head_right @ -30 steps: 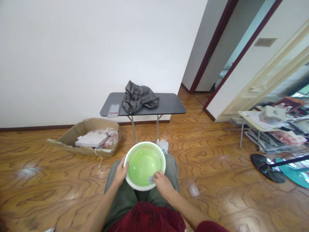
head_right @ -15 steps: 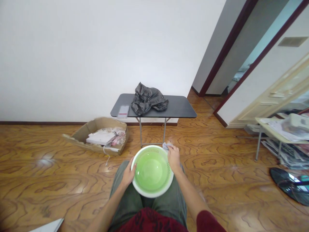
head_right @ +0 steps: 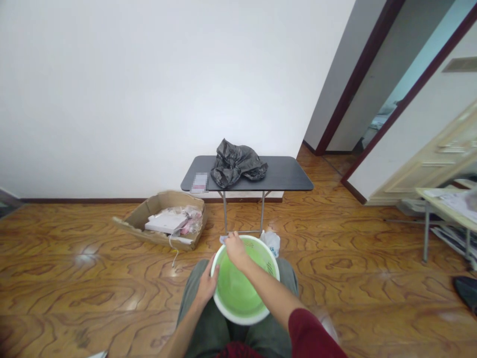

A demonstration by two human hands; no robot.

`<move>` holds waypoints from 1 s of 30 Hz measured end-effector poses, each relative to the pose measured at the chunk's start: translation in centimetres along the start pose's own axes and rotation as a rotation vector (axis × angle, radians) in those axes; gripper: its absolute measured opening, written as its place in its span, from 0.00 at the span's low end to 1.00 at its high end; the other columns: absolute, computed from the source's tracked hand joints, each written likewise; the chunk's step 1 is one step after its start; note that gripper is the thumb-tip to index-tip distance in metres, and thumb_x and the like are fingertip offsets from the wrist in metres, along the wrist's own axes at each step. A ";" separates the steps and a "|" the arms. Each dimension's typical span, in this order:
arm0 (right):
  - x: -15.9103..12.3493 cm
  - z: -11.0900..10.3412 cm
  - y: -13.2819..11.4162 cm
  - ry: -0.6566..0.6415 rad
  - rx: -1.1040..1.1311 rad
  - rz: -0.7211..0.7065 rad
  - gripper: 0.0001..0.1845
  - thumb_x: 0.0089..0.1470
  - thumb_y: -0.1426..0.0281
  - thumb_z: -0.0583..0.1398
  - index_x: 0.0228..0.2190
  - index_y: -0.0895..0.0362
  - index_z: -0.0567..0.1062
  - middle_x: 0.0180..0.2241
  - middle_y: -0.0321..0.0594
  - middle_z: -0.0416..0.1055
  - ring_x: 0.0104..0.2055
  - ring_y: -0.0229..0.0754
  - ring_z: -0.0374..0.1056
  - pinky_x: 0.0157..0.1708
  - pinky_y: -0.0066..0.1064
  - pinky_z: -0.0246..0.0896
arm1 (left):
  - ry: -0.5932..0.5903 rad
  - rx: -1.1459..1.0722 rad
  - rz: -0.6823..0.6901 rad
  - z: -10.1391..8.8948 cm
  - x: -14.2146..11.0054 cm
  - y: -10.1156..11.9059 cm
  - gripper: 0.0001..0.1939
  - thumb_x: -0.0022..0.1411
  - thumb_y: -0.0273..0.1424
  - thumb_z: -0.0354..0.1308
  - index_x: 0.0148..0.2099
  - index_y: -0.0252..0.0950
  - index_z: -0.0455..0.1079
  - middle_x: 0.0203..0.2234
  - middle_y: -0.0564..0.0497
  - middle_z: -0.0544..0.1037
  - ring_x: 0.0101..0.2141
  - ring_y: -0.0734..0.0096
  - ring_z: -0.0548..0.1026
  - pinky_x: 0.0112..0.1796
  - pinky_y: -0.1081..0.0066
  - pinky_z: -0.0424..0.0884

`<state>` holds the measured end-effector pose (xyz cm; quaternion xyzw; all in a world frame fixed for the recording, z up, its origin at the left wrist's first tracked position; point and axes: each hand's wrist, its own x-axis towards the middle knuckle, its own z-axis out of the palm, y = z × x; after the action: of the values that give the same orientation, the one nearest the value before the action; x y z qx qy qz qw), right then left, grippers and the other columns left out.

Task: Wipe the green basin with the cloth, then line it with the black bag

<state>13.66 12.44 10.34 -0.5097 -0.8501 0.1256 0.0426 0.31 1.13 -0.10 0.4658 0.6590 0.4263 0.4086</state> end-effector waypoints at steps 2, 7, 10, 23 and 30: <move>-0.2 0.5 -1.5 -0.011 -0.013 -0.065 0.18 0.59 0.81 0.53 0.39 0.63 0.82 0.42 0.52 0.77 0.50 0.48 0.64 0.54 0.35 0.55 | -0.003 0.005 -0.002 0.0 0.0 0.0 0.29 0.69 0.39 0.51 0.69 0.38 0.61 0.64 0.46 0.68 0.66 0.62 0.63 0.65 0.61 0.57; -0.4 -0.1 -1.8 -0.044 -0.065 -0.153 0.19 0.59 0.81 0.51 0.39 0.62 0.82 0.41 0.50 0.78 0.47 0.47 0.66 0.51 0.35 0.58 | -0.004 0.013 -0.015 -0.1 0.0 0.3 0.29 0.69 0.39 0.51 0.69 0.38 0.61 0.64 0.47 0.69 0.66 0.62 0.63 0.65 0.62 0.57; -0.3 -1.3 0.2 -0.039 -0.053 -0.094 0.20 0.59 0.82 0.51 0.40 0.61 0.82 0.42 0.51 0.78 0.48 0.47 0.67 0.50 0.35 0.59 | 0.006 -0.001 -0.017 -0.1 -0.1 0.6 0.28 0.68 0.39 0.52 0.68 0.39 0.63 0.64 0.48 0.69 0.65 0.62 0.63 0.64 0.63 0.58; -8.5 -2.4 12.5 0.096 0.037 0.268 0.28 0.54 0.82 0.50 0.49 0.55 0.81 0.44 0.47 0.80 0.47 0.44 0.72 0.50 0.32 0.61 | 0.025 0.020 -0.052 -0.2 -0.2 1.5 0.28 0.68 0.40 0.52 0.67 0.40 0.64 0.62 0.48 0.71 0.64 0.60 0.65 0.64 0.61 0.59; -12.4 -0.1 14.0 0.282 0.249 0.374 0.24 0.55 0.78 0.51 0.44 0.56 0.83 0.46 0.44 0.80 0.49 0.43 0.73 0.55 0.33 0.61 | 0.013 0.012 -0.065 0.0 -0.1 1.5 0.28 0.68 0.39 0.52 0.68 0.39 0.63 0.62 0.46 0.72 0.64 0.60 0.66 0.64 0.61 0.60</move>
<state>31.56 7.89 7.56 -0.6610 -0.7049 0.1629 0.1990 0.70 1.31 1.36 0.4439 0.6790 0.4116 0.4153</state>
